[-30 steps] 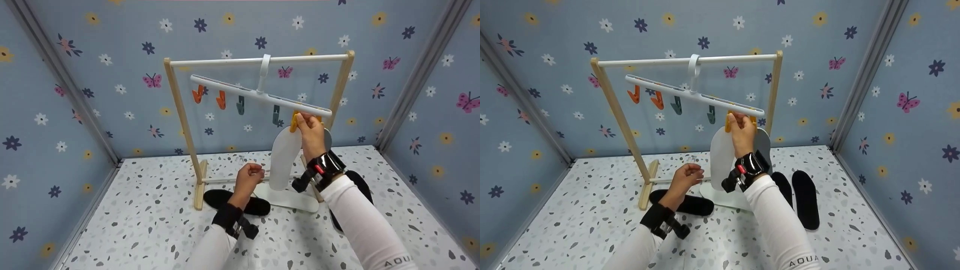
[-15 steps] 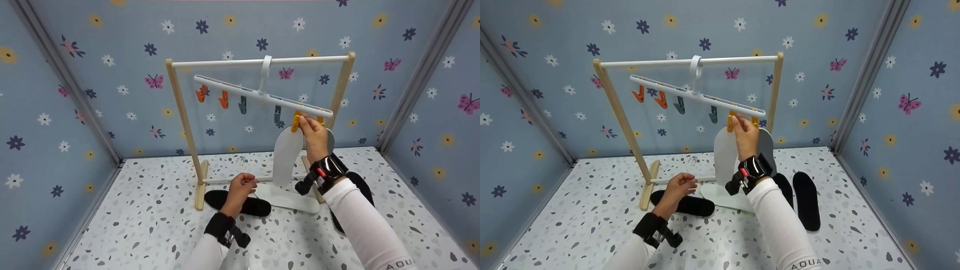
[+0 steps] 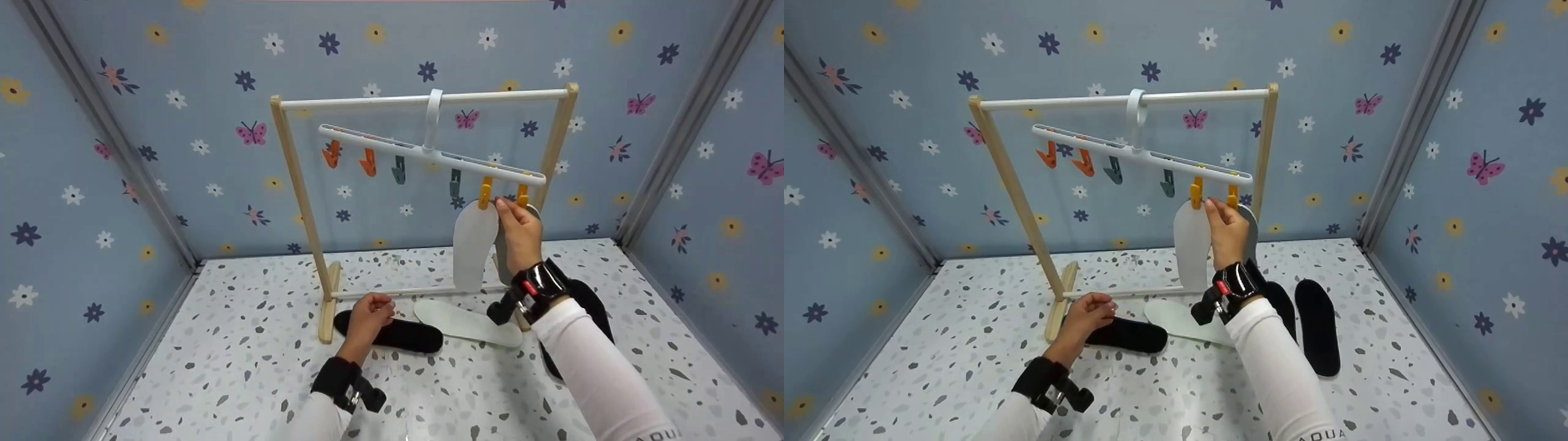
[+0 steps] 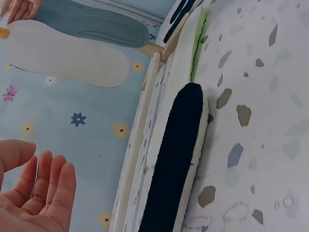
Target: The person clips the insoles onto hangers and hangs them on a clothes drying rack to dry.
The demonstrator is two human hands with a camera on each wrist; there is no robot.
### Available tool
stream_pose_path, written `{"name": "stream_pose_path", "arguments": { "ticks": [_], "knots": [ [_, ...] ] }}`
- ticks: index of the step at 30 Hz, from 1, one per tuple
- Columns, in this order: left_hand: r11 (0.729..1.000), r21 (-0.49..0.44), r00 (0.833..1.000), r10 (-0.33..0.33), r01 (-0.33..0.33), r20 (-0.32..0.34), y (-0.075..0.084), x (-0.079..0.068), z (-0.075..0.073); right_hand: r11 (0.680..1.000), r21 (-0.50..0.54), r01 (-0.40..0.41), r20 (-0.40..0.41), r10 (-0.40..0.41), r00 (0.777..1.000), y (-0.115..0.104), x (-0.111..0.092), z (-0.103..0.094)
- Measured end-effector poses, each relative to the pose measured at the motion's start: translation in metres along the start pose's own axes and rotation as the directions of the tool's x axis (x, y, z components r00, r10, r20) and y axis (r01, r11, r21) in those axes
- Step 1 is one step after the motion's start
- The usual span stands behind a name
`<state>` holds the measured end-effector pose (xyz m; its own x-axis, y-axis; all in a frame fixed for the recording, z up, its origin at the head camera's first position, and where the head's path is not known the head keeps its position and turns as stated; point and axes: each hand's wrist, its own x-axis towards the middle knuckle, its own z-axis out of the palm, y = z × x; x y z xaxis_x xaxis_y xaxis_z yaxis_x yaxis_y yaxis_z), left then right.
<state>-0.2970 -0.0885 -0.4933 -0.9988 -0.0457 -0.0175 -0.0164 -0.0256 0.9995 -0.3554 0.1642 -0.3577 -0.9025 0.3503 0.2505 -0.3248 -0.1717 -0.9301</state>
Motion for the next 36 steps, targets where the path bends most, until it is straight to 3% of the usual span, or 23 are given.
{"name": "stream_pose_path", "arguments": {
  "ticks": [11, 18, 21, 25, 31, 36],
  "knots": [
    [0.999, 0.049, 0.993, -0.015, 0.021, -0.120, -0.011, -0.009, -0.038, 0.998, 0.068, -0.001, -0.122, 0.010, 0.993, 0.013, -0.003, -0.015],
    [0.977, 0.184, 0.956, -0.055, 0.111, -0.287, -0.027, -0.011, -0.055, 0.983, 0.182, 0.013, -0.202, 0.024, 0.979, 0.017, -0.005, -0.022],
    [0.950, 0.270, 0.935, -0.056, 0.158, -0.350, -0.031, -0.013, -0.060, 0.982, 0.186, 0.017, -0.189, 0.018, 0.982, 0.019, -0.007, -0.023],
    [0.901, 0.385, 0.928, -0.048, 0.200, -0.369, -0.034, -0.015, -0.064, 0.983, 0.185, -0.004, -0.172, 0.036, 0.985, 0.021, -0.012, -0.026],
    [0.845, 0.499, 0.948, -0.031, 0.194, -0.317, -0.038, -0.021, -0.066, 0.989, 0.144, -0.030, -0.142, 0.051, 0.988, 0.023, -0.016, -0.029],
    [0.802, 0.577, 0.957, 0.027, 0.151, -0.289, -0.040, -0.022, -0.066, 0.990, 0.141, -0.032, -0.119, 0.049, 0.992, 0.023, -0.019, -0.028]
  ]
}}
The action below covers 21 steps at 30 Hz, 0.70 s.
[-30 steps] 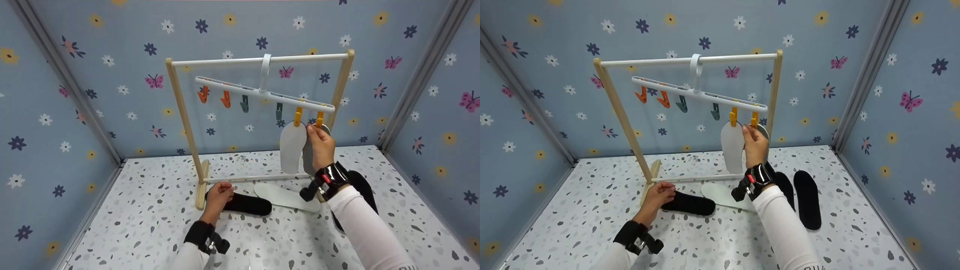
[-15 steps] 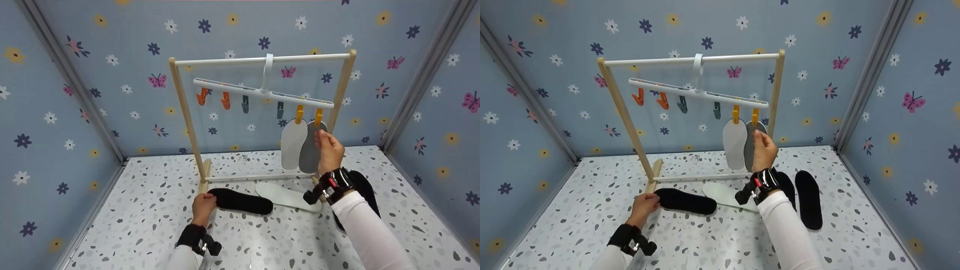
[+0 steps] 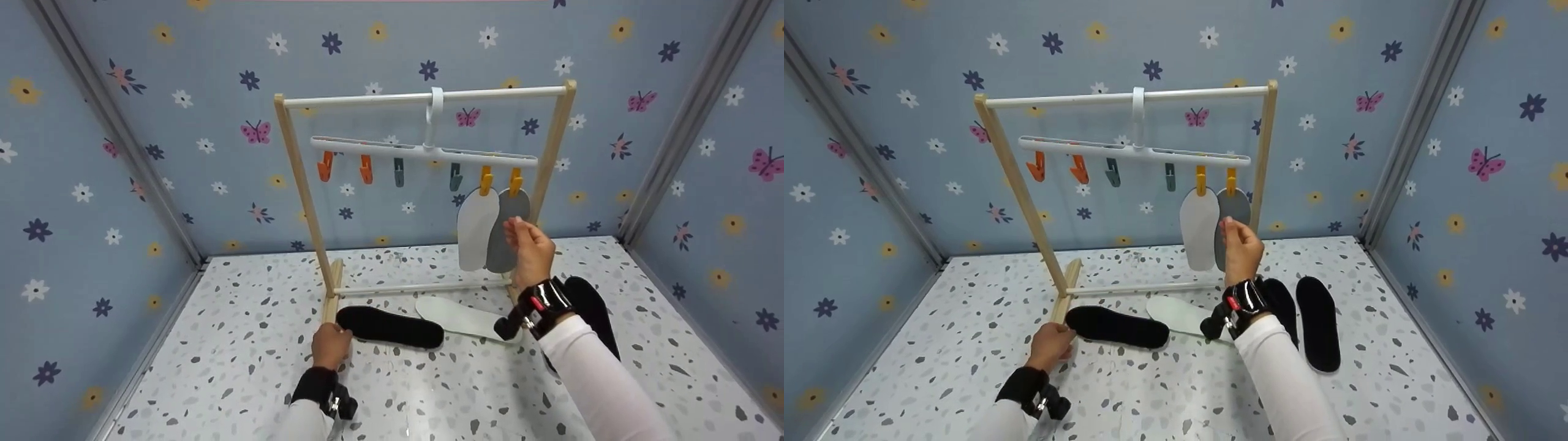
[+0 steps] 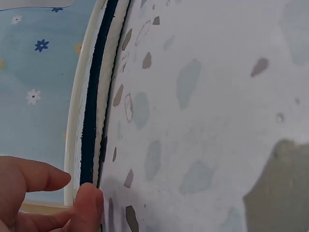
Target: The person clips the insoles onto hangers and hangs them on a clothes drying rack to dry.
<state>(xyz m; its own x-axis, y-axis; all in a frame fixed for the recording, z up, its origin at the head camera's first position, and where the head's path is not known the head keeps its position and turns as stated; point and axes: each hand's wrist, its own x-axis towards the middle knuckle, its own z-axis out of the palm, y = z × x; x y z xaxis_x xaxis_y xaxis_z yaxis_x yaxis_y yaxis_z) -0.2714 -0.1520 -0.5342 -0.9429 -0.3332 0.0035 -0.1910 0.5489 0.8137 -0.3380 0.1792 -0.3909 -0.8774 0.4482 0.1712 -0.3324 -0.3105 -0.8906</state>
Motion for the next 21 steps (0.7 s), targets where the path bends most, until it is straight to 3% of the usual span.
{"name": "stream_pose_path", "arguments": {
  "ticks": [5, 8, 13, 21],
  "knots": [
    [0.991, 0.118, 0.997, 0.071, -0.066, -0.041, 0.001, 0.004, 0.009, 0.999, -0.047, 0.017, 0.037, -0.015, 0.999, -0.001, -0.002, 0.008],
    [0.971, 0.219, 0.990, 0.121, -0.101, -0.078, 0.001, 0.006, 0.019, 0.997, -0.080, 0.019, 0.071, -0.013, 0.997, -0.002, -0.004, 0.013],
    [0.931, 0.349, 0.976, 0.165, -0.107, -0.141, 0.001, 0.011, 0.034, 0.991, -0.128, 0.024, 0.134, -0.007, 0.991, -0.006, -0.005, 0.022],
    [0.926, 0.368, 0.977, 0.146, -0.080, -0.156, 0.002, 0.018, 0.036, 0.993, -0.117, 0.018, 0.157, 0.001, 0.988, -0.011, -0.003, 0.032]
  ]
}}
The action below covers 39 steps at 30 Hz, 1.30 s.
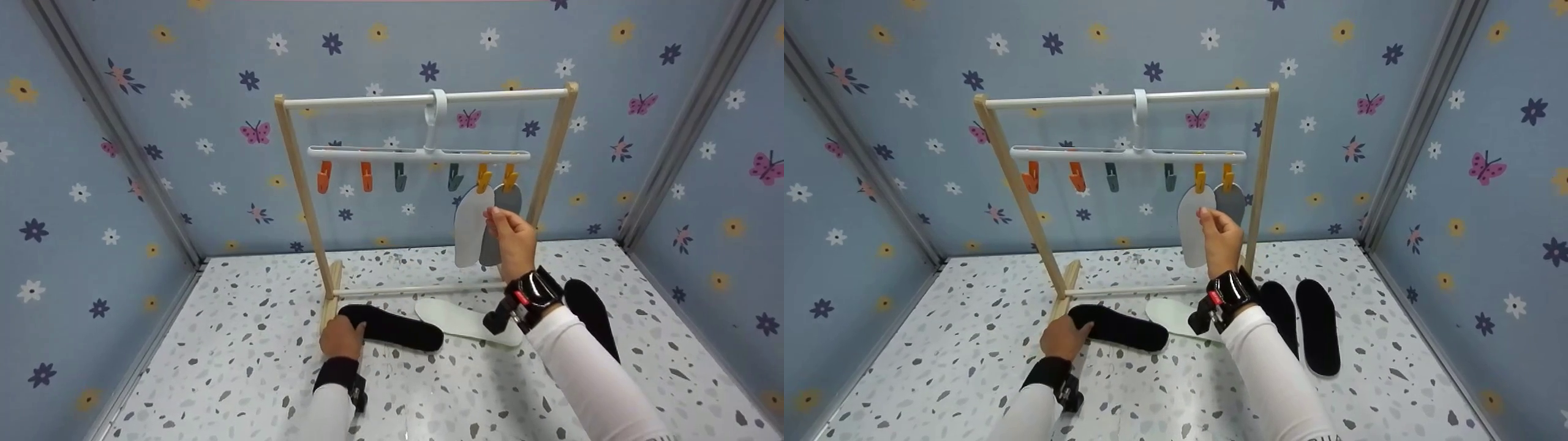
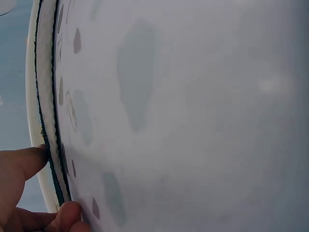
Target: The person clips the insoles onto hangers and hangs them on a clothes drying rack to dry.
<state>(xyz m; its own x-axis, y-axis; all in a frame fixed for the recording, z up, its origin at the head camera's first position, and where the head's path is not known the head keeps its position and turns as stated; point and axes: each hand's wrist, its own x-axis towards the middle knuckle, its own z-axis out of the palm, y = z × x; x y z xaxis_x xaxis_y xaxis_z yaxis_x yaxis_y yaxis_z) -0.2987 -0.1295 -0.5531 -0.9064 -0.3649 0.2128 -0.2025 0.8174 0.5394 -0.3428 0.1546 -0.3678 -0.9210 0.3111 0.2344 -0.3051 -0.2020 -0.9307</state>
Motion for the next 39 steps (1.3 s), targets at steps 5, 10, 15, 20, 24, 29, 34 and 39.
{"name": "stream_pose_path", "arguments": {
  "ticks": [5, 10, 15, 20, 24, 29, 34, 39],
  "knots": [
    [1.000, -0.014, 0.999, -0.027, 0.027, 0.017, 0.003, -0.001, -0.002, 1.000, 0.008, -0.008, 0.007, 0.008, 1.000, 0.002, 0.000, 0.000],
    [0.999, -0.023, 0.999, -0.030, 0.030, 0.027, 0.003, 0.000, 0.001, 1.000, 0.004, 0.000, 0.002, 0.000, 1.000, 0.005, 0.001, -0.001],
    [0.999, -0.037, 0.999, -0.024, 0.025, 0.022, 0.004, 0.003, 0.004, 1.000, 0.025, -0.004, -0.005, 0.004, 1.000, 0.009, 0.001, -0.002],
    [0.997, -0.078, 0.999, -0.005, 0.007, 0.032, 0.005, 0.005, 0.005, 1.000, 0.024, 0.000, -0.006, 0.000, 1.000, 0.013, 0.000, -0.001],
    [0.991, -0.129, 1.000, 0.020, -0.018, 0.015, 0.004, 0.006, 0.005, 1.000, 0.024, 0.005, 0.001, -0.005, 1.000, 0.015, 0.000, -0.002],
    [0.967, -0.253, 1.000, 0.014, -0.013, 0.005, 0.002, 0.008, 0.005, 1.000, 0.013, 0.013, -0.010, -0.013, 1.000, 0.016, 0.002, -0.004],
    [0.918, -0.397, 1.000, -0.023, 0.024, 0.008, 0.003, 0.011, 0.005, 1.000, 0.018, 0.012, -0.005, -0.012, 1.000, 0.016, 0.004, -0.005],
    [0.840, -0.532, 0.994, -0.083, 0.108, 0.071, 0.008, 0.012, 0.001, 1.000, -0.006, 0.010, -0.008, -0.010, 1.000, 0.017, 0.006, -0.006]
  ]
}}
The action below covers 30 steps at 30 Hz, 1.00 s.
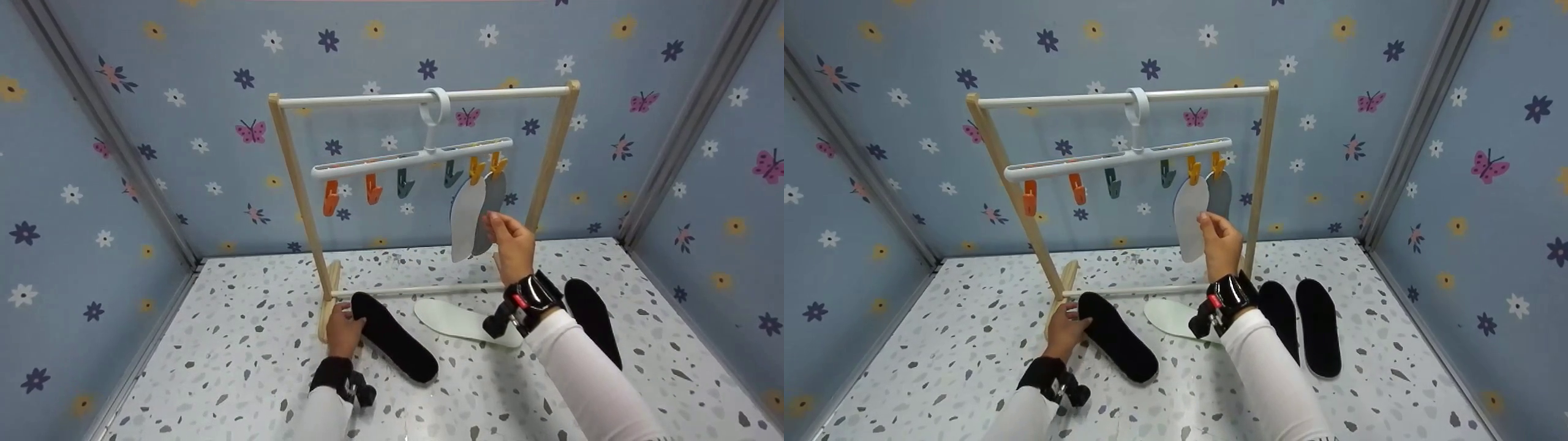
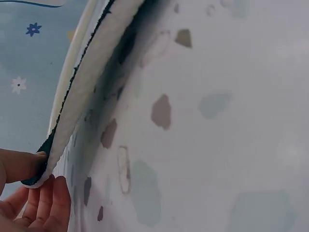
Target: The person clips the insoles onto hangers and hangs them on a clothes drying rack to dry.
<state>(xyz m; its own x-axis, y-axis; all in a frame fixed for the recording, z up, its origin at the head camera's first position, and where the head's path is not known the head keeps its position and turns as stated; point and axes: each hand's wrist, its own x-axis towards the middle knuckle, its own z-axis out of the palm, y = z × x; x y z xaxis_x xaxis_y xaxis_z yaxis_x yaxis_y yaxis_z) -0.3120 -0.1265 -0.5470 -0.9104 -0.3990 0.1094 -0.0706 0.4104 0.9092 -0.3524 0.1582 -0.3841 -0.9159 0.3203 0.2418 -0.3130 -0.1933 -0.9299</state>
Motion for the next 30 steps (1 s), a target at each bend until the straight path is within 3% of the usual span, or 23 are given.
{"name": "stream_pose_path", "arguments": {
  "ticks": [5, 10, 14, 18, 30],
  "knots": [
    [0.979, -0.173, 0.994, -0.102, 0.106, 0.033, 0.011, -0.002, -0.002, 1.000, -0.018, 0.007, -0.011, -0.007, 1.000, 0.000, 0.000, 0.002],
    [0.933, -0.328, 0.988, -0.130, 0.152, 0.087, 0.025, -0.005, -0.003, 0.999, -0.041, 0.005, 0.012, -0.004, 1.000, -0.004, 0.000, 0.005],
    [0.910, -0.382, 0.985, -0.122, 0.161, 0.124, 0.038, -0.008, -0.004, 0.999, -0.044, -0.020, 0.044, 0.022, 0.999, -0.009, 0.002, 0.008],
    [0.904, -0.395, 0.983, -0.118, 0.164, 0.140, 0.051, -0.011, -0.008, 0.997, -0.072, -0.029, 0.078, 0.035, 0.996, -0.013, 0.005, 0.015],
    [0.879, -0.465, 0.980, -0.006, 0.101, 0.200, 0.079, -0.019, -0.013, 0.980, -0.188, 0.060, 0.098, -0.042, 0.994, -0.019, 0.019, 0.030]
  ]
}}
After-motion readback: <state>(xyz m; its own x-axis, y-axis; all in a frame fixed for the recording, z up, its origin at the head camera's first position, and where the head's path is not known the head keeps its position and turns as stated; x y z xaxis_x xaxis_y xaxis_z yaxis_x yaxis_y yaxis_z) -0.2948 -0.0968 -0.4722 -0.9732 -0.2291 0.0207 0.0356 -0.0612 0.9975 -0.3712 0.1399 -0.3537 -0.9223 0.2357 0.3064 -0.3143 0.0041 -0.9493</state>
